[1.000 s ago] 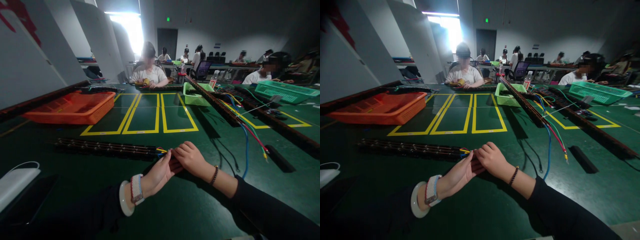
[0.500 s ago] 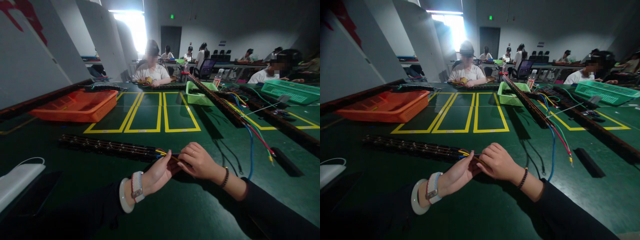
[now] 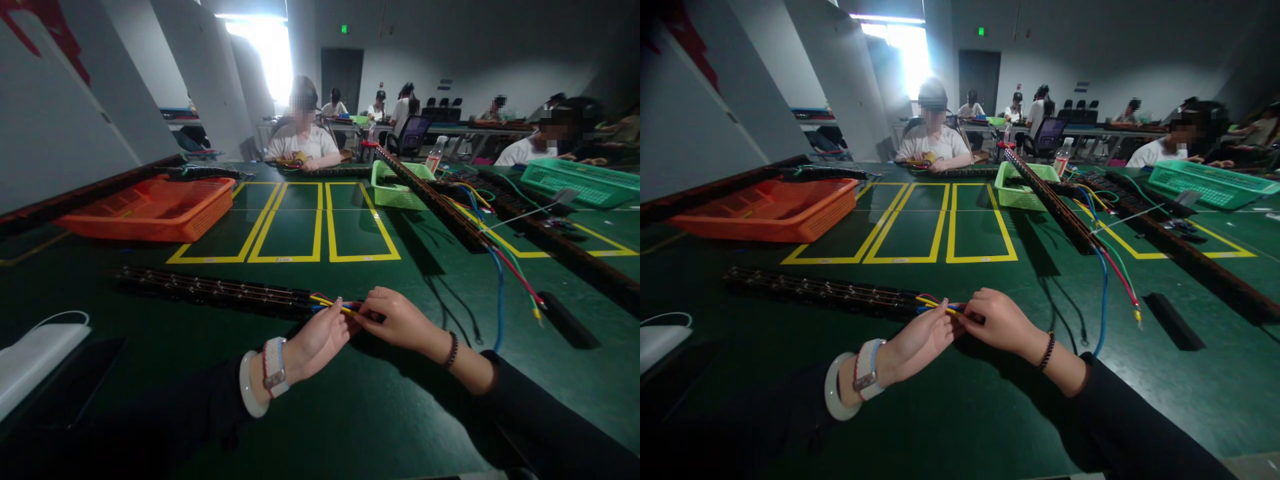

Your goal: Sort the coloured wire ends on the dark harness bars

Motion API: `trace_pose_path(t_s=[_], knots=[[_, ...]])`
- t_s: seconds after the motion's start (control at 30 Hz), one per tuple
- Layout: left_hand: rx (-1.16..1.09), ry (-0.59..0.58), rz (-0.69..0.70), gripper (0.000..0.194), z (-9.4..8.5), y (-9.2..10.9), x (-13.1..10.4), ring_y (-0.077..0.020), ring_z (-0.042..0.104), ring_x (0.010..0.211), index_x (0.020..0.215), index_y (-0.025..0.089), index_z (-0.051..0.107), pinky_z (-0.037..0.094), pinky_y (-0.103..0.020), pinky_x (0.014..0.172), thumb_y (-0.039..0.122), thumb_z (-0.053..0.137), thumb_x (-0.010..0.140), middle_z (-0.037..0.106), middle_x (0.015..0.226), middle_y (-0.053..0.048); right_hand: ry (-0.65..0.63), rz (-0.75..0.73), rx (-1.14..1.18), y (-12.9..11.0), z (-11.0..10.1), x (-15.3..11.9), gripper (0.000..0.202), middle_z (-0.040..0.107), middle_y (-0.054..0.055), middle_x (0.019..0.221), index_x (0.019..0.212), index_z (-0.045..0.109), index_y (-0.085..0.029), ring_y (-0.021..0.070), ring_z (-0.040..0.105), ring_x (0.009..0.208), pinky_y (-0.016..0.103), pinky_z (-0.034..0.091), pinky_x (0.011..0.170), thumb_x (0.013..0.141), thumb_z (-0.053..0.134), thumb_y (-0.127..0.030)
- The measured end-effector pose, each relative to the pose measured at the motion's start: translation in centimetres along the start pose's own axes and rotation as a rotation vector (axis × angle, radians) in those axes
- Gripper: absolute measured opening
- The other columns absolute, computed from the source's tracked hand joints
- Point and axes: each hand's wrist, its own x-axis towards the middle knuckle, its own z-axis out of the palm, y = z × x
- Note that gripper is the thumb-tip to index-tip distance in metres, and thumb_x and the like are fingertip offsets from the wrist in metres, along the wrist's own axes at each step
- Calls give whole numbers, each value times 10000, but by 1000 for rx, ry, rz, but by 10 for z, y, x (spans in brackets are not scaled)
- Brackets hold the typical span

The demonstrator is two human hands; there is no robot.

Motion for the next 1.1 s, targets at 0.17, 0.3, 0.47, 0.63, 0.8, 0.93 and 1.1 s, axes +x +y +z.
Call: trace_pose_path(t_s=[0.17, 0.3, 0.47, 0.63, 0.8, 0.93, 1.1], knots=[[28, -39, -3, 367, -1, 1, 0, -199, 486, 1181, 1096, 96, 539, 307, -372, 1058, 389, 436, 901, 559, 1197, -171, 81, 129, 151, 3, -3, 2, 180, 560, 12, 655, 746, 635, -169, 130, 507, 659, 245, 376, 603, 847, 582, -307], [58, -53, 3, 358, 2, 2, -4, -207, 494, 1179, 1104, 86, 536, 296, -385, 1064, 365, 421, 911, 557, 1211, -176, 11, 314, 414, 10, -4, 2, 230, 614, 18, 685, 787, 642, -163, 119, 529, 602, 228, 383, 535, 840, 568, -374], [56, -61, 11, 340, 3, 2, -7, -208, 549, 1105, 1091, 87, 543, 321, -402, 1042, 343, 397, 922, 587, 1155, -173, -138, 411, 708, 26, -3, 2, 238, 641, 17, 723, 899, 632, -141, 113, 550, 575, 220, 409, 514, 842, 535, -351], [64, -62, -14, 323, -3, 0, -4, -214, 608, 980, 968, 78, 574, 371, -402, 989, 360, 430, 905, 638, 1017, -166, 84, 314, 313, 35, 1, 3, 185, 660, 39, 853, 939, 669, -180, 144, 573, 721, 264, 442, 638, 863, 539, -287], [24, -107, -39, 271, -6, -2, -2, -208, 630, 925, 971, 87, 569, 382, -394, 958, 309, 426, 906, 653, 997, -156, 185, 213, 46, 38, 9, 6, 130, 631, 39, 816, 921, 662, -188, 164, 558, 782, 289, 438, 710, 875, 543, -210], [43, -86, -31, 205, -4, -2, -3, -198, 639, 892, 904, 94, 573, 387, -383, 946, 239, 428, 898, 663, 957, -149, 201, 283, 28, 45, 16, 8, 82, 623, 26, 817, 910, 638, -184, 151, 548, 730, 276, 442, 678, 850, 587, -208], [59, -90, -23, 153, -2, -1, -4, -203, 635, 925, 885, 91, 566, 382, -383, 960, 205, 464, 881, 661, 966, -158, 206, 197, -60, 47, 16, 7, 86, 597, 46, 812, 881, 643, -185, 178, 534, 800, 306, 434, 719, 865, 572, -230]])
